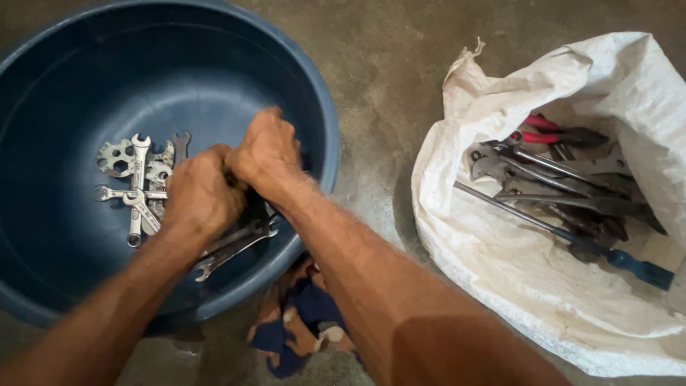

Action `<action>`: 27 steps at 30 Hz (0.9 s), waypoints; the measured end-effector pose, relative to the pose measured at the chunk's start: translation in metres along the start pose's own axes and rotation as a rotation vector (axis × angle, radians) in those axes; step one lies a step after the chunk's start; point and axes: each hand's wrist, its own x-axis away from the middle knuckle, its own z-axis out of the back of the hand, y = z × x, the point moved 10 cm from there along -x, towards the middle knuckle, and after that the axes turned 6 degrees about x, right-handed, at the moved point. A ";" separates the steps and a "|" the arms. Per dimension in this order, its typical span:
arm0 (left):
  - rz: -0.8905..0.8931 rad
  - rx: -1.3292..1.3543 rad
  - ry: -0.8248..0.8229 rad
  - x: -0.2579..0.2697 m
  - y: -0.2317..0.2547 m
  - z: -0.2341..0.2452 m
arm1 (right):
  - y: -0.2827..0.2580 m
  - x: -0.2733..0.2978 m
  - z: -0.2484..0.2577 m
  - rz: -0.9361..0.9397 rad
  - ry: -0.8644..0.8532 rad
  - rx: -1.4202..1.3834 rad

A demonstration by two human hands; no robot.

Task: The person wipes several metal wrenches one by one with a cloth, moving them from a blue basin into a white bag.

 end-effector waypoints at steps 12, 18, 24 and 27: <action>-0.043 0.557 0.014 0.033 0.049 0.054 | -0.046 0.061 0.068 0.311 0.133 -0.221; 0.055 0.898 -0.118 0.087 0.071 0.038 | -0.036 0.110 0.088 0.326 0.105 -0.286; 0.262 1.029 -0.202 0.141 0.074 0.020 | -0.014 0.150 0.092 0.357 0.109 -0.203; 0.329 1.092 -0.225 0.157 0.070 0.014 | -0.007 0.169 0.096 0.407 0.150 -0.201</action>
